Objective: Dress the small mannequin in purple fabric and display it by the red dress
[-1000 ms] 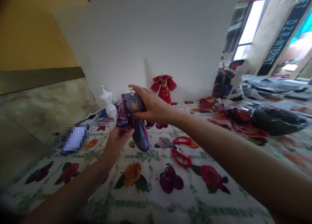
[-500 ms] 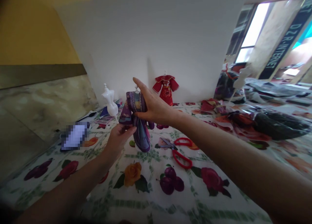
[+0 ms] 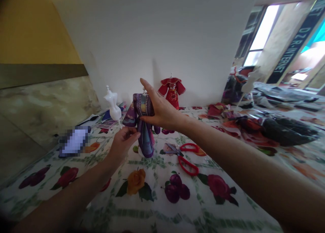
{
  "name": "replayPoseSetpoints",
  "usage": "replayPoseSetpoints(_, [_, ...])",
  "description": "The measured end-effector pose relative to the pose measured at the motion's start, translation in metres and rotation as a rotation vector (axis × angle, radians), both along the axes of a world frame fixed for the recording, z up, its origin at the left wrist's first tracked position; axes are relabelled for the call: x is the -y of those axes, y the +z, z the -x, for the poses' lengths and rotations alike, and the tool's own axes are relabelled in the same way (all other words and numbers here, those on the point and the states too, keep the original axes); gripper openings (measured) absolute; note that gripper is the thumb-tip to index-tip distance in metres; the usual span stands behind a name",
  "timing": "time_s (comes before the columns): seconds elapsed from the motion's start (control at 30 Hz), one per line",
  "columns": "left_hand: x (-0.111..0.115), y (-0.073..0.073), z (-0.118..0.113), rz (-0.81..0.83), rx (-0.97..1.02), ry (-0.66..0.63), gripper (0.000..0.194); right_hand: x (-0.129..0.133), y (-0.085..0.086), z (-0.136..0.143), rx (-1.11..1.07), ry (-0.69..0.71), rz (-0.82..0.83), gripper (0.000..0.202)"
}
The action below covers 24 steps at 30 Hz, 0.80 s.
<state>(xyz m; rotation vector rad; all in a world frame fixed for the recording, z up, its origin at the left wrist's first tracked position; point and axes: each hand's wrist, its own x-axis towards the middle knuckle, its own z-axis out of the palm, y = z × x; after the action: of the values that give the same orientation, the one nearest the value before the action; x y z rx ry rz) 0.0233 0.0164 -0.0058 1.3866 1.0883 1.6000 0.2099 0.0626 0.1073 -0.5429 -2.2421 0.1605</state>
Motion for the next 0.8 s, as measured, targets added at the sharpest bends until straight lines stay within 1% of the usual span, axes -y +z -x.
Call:
replayPoseSetpoints(0.1, [0.002, 0.005, -0.001, 0.004, 0.007, -0.016, 0.021, -0.003, -0.002, -0.002, 0.001, 0.003, -0.014, 0.103])
replayPoseSetpoints(0.2, [0.004, 0.008, 0.001, -0.042, -0.013, -0.014, 0.021, -0.005, -0.002, -0.005, -0.010, 0.007, 0.048, 0.102])
replayPoseSetpoints(0.3, [0.007, 0.009, 0.007, -0.159, -0.085, 0.069, 0.019, -0.005, -0.002, -0.008, -0.010, 0.030, 0.153, 0.101])
replayPoseSetpoints(0.4, [0.010, 0.013, 0.015, -0.349, -0.250, 0.245, 0.018, -0.004, -0.002, -0.008, -0.013, 0.052, 0.213, 0.100])
replayPoseSetpoints(0.47, [0.015, 0.021, 0.019, -0.556, -0.449, 0.374, 0.021, -0.003, -0.001, -0.007, -0.016, 0.062, 0.226, 0.100])
replayPoseSetpoints(0.53, [0.022, 0.032, 0.019, -0.780, -0.655, 0.461, 0.024, -0.002, 0.000, -0.005, -0.015, 0.066, 0.230, 0.099])
replayPoseSetpoints(0.6, [0.031, 0.044, 0.016, -0.962, -0.795, 0.483, 0.026, -0.002, 0.001, -0.004, -0.015, 0.063, 0.213, 0.097])
replayPoseSetpoints(0.67, [0.041, 0.053, 0.012, -1.093, -0.871, 0.483, 0.028, -0.002, 0.001, -0.004, -0.015, 0.061, 0.180, 0.095])
replayPoseSetpoints(0.73, [0.046, 0.058, 0.008, -1.171, -0.930, 0.482, 0.029, -0.002, 0.001, -0.004, -0.018, 0.061, 0.144, 0.094])
replayPoseSetpoints(0.8, [0.044, 0.058, 0.008, -1.173, -0.995, 0.497, 0.027, -0.002, 0.001, -0.003, -0.027, 0.062, 0.123, 0.094])
